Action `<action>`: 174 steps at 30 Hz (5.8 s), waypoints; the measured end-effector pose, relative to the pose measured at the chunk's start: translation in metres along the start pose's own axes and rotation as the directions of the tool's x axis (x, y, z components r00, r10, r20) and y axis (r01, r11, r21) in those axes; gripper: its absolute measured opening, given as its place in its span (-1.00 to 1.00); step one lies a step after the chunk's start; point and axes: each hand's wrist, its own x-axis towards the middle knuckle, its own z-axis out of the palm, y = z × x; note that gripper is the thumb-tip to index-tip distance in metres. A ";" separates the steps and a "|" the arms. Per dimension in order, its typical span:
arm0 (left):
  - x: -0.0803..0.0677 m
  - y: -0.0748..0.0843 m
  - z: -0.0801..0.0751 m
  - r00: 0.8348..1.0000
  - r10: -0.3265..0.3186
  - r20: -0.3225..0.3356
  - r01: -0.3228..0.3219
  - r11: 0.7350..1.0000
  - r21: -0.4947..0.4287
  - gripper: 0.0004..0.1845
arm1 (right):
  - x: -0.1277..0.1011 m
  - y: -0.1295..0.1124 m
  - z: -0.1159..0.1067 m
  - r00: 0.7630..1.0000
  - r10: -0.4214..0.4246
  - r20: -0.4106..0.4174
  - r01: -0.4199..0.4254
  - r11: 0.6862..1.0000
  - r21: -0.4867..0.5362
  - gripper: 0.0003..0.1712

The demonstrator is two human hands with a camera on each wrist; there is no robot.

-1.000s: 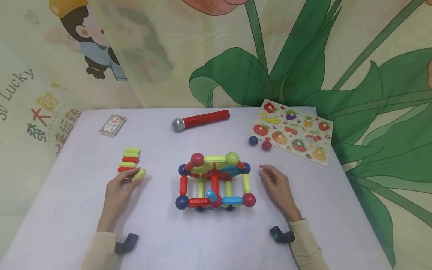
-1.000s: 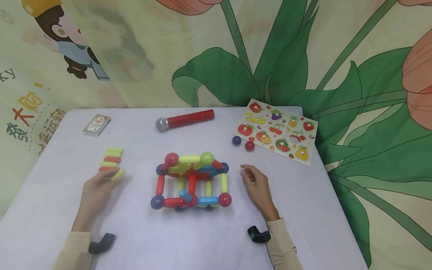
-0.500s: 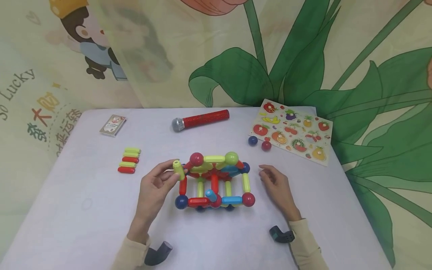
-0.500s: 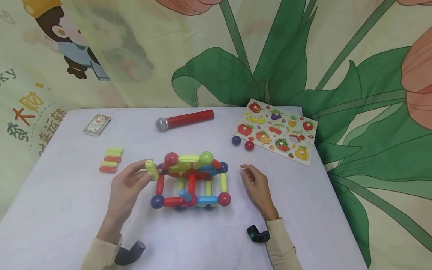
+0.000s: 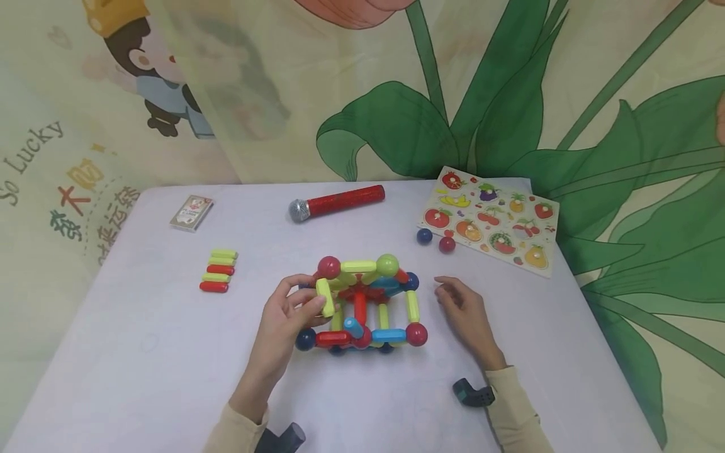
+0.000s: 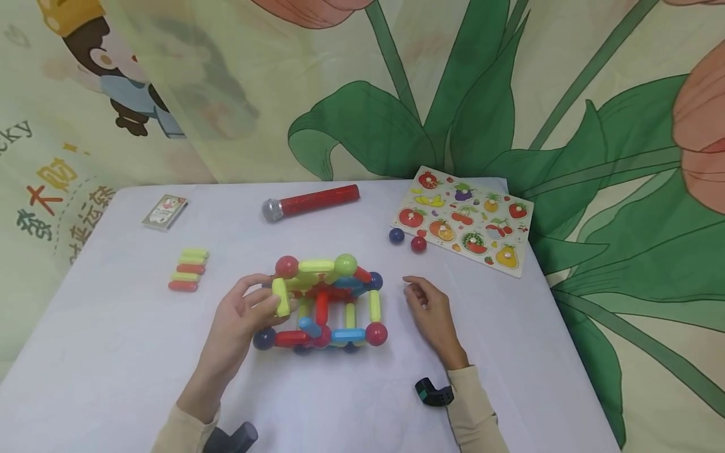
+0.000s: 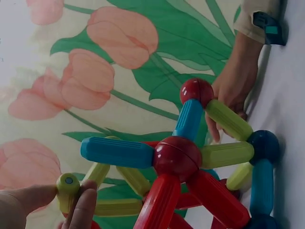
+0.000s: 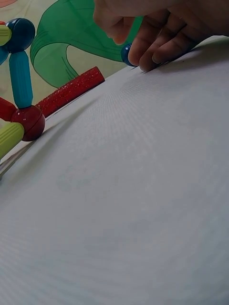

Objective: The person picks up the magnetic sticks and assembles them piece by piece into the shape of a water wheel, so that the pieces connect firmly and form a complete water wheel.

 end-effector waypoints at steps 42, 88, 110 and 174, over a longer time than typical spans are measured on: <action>0.015 -0.079 -0.165 0.831 -0.065 -0.552 0.199 0.962 0.186 -0.77 | 0.070 -0.001 -0.001 0.982 0.079 -0.173 -0.111 0.978 -0.178 -0.53; 0.035 -0.006 -0.032 0.804 0.477 0.355 -0.594 0.674 0.439 -0.46 | -0.043 -0.157 0.046 0.847 -0.520 0.109 0.402 0.762 0.508 -0.46; 0.039 -0.006 -0.025 0.765 0.525 0.373 -0.643 0.654 0.398 -0.57 | -0.040 -0.155 0.044 0.869 -0.453 0.196 0.314 0.814 0.488 -0.52; 0.024 -0.068 -0.143 0.923 0.306 -0.233 -0.120 0.805 0.582 -0.64 | -0.005 -0.001 -0.011 0.987 0.136 -0.081 -0.126 0.985 0.120 -0.67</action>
